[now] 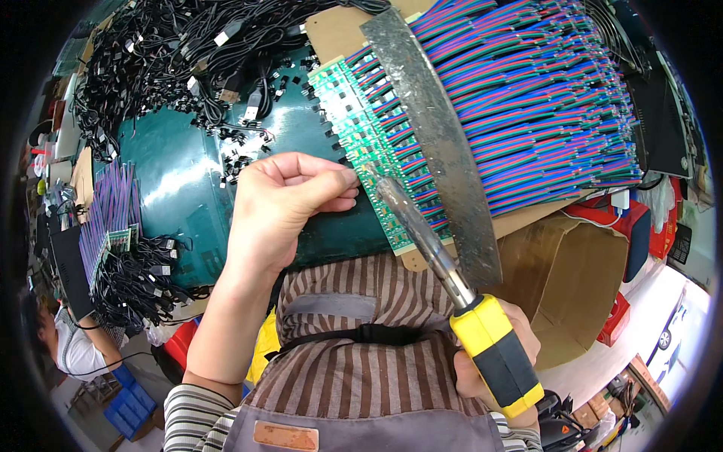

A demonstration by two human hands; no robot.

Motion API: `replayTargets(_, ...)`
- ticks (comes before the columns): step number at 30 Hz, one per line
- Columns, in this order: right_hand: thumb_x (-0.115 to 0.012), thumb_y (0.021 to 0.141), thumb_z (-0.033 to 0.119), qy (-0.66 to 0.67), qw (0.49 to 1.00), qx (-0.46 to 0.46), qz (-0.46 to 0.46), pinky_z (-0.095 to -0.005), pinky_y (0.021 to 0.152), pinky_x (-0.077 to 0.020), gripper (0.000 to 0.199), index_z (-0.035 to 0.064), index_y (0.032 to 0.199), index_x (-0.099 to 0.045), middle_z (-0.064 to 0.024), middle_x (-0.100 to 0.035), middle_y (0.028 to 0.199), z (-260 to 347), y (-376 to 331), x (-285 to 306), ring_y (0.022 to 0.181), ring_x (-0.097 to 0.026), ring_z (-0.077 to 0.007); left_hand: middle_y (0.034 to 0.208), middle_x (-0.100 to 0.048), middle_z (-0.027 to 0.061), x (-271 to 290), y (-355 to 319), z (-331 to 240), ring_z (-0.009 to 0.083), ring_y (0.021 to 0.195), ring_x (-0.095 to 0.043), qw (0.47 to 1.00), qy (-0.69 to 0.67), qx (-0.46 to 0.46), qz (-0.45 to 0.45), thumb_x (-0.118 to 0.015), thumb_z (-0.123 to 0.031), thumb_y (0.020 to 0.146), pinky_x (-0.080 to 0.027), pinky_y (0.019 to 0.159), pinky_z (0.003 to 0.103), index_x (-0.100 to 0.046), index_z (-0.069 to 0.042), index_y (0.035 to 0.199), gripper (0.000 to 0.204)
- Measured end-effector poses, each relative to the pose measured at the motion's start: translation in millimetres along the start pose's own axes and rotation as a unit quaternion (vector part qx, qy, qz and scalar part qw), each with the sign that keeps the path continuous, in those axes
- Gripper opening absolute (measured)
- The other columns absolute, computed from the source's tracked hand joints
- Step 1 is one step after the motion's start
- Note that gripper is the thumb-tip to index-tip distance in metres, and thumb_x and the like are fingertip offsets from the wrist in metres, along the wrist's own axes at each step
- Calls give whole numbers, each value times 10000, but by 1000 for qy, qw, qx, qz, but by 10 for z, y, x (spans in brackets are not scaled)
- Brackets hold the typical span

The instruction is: The person solders wires and connectors onto printed circuit boards using a soldering iron.

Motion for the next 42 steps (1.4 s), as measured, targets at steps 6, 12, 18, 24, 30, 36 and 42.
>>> replayTargets(6,-598,897,334,42,999,-5,24,-367,802,-514,280,63,858,-659,-45,-646,792,-59,0,21,818,-641,-261,856,-733,103,194,-180,-140,127,768,-698,973,191,-129,-28,-755,-40,832,-561,738,227,-719,47,925,133)
replayTargets(12,-591,903,352,47,999,-8,6,-367,799,-516,301,64,852,-663,-44,-644,773,-41,7,5,832,-643,-259,799,-700,91,691,-225,-377,188,716,-645,803,484,-246,-247,-769,-81,780,-492,705,305,-745,-41,894,123)
replayTargets(18,-618,877,351,10,1000,15,-16,-397,808,-532,298,68,881,-709,-102,-675,901,65,57,-2,897,-662,-311,773,-690,75,780,-68,-326,118,712,-561,828,458,-261,-192,-759,-105,807,-383,645,266,-770,-22,946,162)
replayTargets(24,-653,829,311,4,999,-3,35,-396,777,-549,285,64,949,-729,-154,-674,982,-52,-28,22,898,-672,-341,777,-680,79,739,-93,-357,186,746,-592,774,530,-303,-167,-748,-71,793,-437,703,314,-764,-18,891,113)
replayTargets(30,-671,812,282,5,999,3,37,-400,734,-553,286,36,954,-702,-148,-666,951,-9,12,16,840,-676,-350,829,-704,59,508,-201,-350,160,765,-626,782,506,-346,-113,-733,-27,805,-480,724,295,-710,-2,875,78)
replayTargets(36,-668,814,268,2,999,32,28,-397,721,-551,266,39,943,-702,-142,-661,938,-22,8,7,826,-673,-341,879,-720,96,20,-242,44,128,754,-693,996,70,-12,45,-706,-68,896,-576,694,249,-689,58,968,146)
replayTargets(42,-663,818,275,10,999,14,46,-392,722,-554,267,44,945,-704,-135,-666,948,-62,-46,71,824,-674,-336,834,-723,102,-44,-63,26,132,737,-693,998,30,19,47,-733,-108,877,-581,706,255,-706,61,929,179)
Point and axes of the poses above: each hand's wrist, its own y-axis towards the middle knuckle, its own x-axis out of the back of the hand, z = x × y, the point moved 2 cm from there along y, towards the middle knuckle
